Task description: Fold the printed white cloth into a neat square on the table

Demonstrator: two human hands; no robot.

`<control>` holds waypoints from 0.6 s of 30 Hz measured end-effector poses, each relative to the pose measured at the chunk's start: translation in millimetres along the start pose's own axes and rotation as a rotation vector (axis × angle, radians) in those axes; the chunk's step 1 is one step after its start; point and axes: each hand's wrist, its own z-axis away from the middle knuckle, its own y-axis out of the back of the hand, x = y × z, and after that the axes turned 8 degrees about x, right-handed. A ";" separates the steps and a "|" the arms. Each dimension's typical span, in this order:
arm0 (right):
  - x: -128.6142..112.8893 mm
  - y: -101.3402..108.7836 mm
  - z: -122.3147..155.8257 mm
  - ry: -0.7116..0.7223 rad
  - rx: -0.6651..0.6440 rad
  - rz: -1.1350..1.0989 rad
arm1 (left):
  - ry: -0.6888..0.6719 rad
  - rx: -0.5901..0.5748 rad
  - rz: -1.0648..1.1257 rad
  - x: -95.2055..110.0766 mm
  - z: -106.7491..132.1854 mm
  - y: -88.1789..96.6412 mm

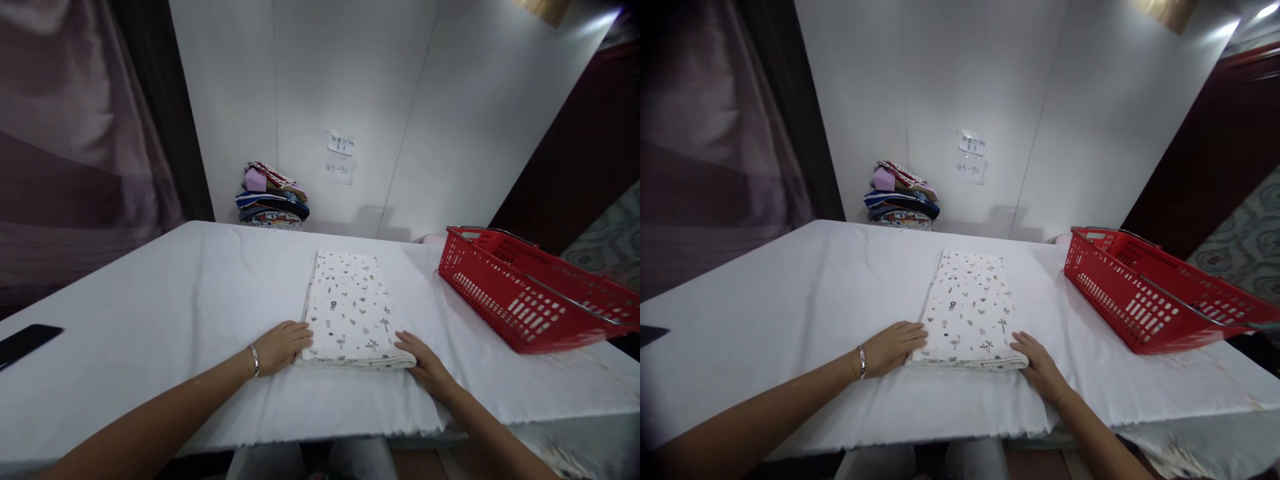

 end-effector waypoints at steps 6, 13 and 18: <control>-1.3 -1.9 -0.6 -0.062 0.002 -0.046 | 0.016 0.009 0.062 1.5 -3.9 3.9; -15.7 14.3 0.7 -0.119 -0.063 -0.089 | 0.105 0.095 0.129 17.1 -2.3 8.4; -49.3 42.6 9.5 -0.118 -0.178 -0.121 | 0.066 0.151 0.196 38.8 14.4 23.9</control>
